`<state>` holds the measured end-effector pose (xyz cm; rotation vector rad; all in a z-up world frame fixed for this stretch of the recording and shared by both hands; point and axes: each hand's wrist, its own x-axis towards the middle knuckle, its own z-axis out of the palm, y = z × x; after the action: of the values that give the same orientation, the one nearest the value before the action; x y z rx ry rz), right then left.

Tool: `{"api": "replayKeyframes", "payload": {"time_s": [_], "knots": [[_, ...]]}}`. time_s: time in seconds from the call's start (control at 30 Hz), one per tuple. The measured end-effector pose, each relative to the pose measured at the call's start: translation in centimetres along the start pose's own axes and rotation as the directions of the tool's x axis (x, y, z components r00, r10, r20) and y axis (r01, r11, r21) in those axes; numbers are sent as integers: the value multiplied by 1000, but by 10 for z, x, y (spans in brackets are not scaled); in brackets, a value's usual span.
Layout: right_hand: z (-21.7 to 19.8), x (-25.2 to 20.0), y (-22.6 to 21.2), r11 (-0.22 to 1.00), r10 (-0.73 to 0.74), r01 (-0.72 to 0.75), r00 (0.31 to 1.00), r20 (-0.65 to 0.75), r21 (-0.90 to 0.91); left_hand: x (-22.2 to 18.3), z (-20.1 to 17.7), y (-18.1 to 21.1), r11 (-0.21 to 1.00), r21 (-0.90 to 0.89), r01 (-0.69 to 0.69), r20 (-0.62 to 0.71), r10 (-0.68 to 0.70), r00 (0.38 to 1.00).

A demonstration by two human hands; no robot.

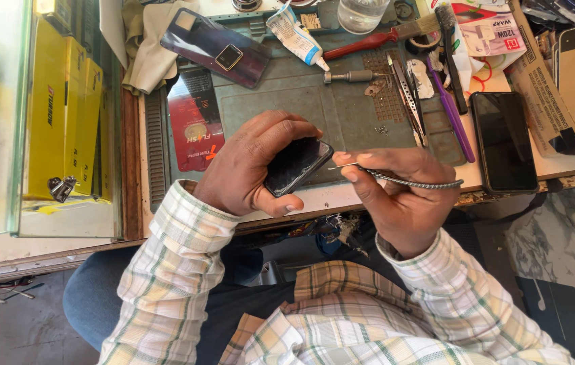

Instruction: The person unscrews internal components of a disassembled mobile phone, removes the motherboard, and uses a cloth to wipe various parts of the device.

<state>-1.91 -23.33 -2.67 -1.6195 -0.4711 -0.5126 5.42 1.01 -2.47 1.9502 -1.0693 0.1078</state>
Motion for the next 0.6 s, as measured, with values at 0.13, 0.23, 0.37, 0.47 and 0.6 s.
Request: {"api": "replayKeyframes", "payload": {"time_s": [0.13, 0.23, 0.37, 0.47, 0.6], "knots": [[4, 4, -1, 997, -67, 67, 998, 16, -25, 0, 0, -2, 1000, -8, -12, -14, 12, 1000], [7, 7, -2, 991, -128, 129, 990, 60, -21, 0, 3, -3, 1000, 7, -18, -10, 19, 1000], [9, 8, -3, 980, -164, 175, 981, 104, -97, 2, 5, -3, 999, 31, -14, -8, 14, 1000], [10, 8, -1, 990, -137, 138, 988, 74, -11, 1, 5, -2, 1000, 19, -7, -12, 8, 1000], [9, 7, 1, 989, -142, 144, 986, 89, -22, 1, 5, 0, 1000, -8, 8, -27, -9, 1000]]}}
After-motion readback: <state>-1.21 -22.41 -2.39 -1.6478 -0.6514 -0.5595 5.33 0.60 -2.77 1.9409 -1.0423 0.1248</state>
